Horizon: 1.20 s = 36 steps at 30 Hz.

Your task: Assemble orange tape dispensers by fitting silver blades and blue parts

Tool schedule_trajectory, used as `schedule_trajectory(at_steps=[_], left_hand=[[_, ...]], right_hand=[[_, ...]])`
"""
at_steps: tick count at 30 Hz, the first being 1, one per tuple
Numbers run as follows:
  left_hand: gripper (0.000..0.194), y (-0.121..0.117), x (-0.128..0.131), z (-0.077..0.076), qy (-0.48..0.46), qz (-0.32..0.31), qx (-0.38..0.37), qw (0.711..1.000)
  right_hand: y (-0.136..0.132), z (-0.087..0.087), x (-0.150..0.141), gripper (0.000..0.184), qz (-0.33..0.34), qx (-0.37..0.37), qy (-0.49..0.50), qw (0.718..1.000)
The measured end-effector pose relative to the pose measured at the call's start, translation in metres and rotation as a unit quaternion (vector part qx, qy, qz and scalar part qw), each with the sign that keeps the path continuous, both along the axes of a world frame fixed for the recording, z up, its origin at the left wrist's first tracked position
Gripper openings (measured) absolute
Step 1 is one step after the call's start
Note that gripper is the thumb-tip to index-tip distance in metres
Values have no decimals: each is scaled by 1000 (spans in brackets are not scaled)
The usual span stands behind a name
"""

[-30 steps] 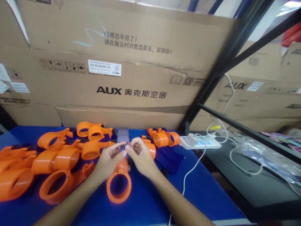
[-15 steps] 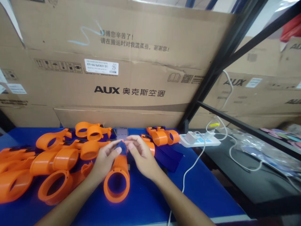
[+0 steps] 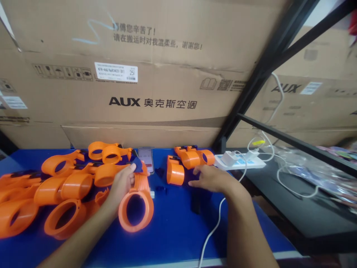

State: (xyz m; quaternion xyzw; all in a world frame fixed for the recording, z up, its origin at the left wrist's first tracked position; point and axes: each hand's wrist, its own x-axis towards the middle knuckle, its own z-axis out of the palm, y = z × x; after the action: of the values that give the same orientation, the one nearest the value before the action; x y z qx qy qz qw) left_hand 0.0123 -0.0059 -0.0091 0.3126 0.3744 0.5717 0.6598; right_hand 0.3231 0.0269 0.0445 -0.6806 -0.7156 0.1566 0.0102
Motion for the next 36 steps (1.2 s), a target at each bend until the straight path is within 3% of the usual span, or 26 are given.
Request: schedule_trajectory(at_steps=[3,10,12,14,17,20,22,24,26,27,30,36], left_hand=[[49,0,-1,-3,5,-2,14,1000],[44,3,-3,-8,11,1,26,1000],[43,2,-4,-8,2,3,20,1000],[45,2,-4,-7,-4,4,11,1000],[51,1,-4,-5,-9,2,10,1000],[53,-1,-3,-4,-7,0,3,1000],[52,-3,-2,-5,-1,8,5,1000],[50,-6,0,-4,8,21,21,1000],[50,-10,1,-2,18,25,38,999],[50,-12,2,-1,21,23,44,999],[51,-17,3,4,18,19,54,998],[55,-14,2,4,-20,36,85,996]], right_hand=[[-1,-6,-11,53,8,-25,-11,1000],[-8,-3,-28,58,2,-19,-46,999],[-8,-1,-23,48,9,3,-44,999],[-10,3,-16,26,33,31,-37,998],[-15,12,-11,7,60,115,-2,992],[-23,19,-18,11,43,286,93,953],[-29,19,-31,18,45,405,179,895],[-35,15,-50,22,82,475,251,839],[-39,7,-70,24,162,479,308,806],[-41,2,-79,33,197,467,332,796],[-45,-11,-102,54,268,418,349,795],[-53,-19,-119,57,285,370,379,799]])
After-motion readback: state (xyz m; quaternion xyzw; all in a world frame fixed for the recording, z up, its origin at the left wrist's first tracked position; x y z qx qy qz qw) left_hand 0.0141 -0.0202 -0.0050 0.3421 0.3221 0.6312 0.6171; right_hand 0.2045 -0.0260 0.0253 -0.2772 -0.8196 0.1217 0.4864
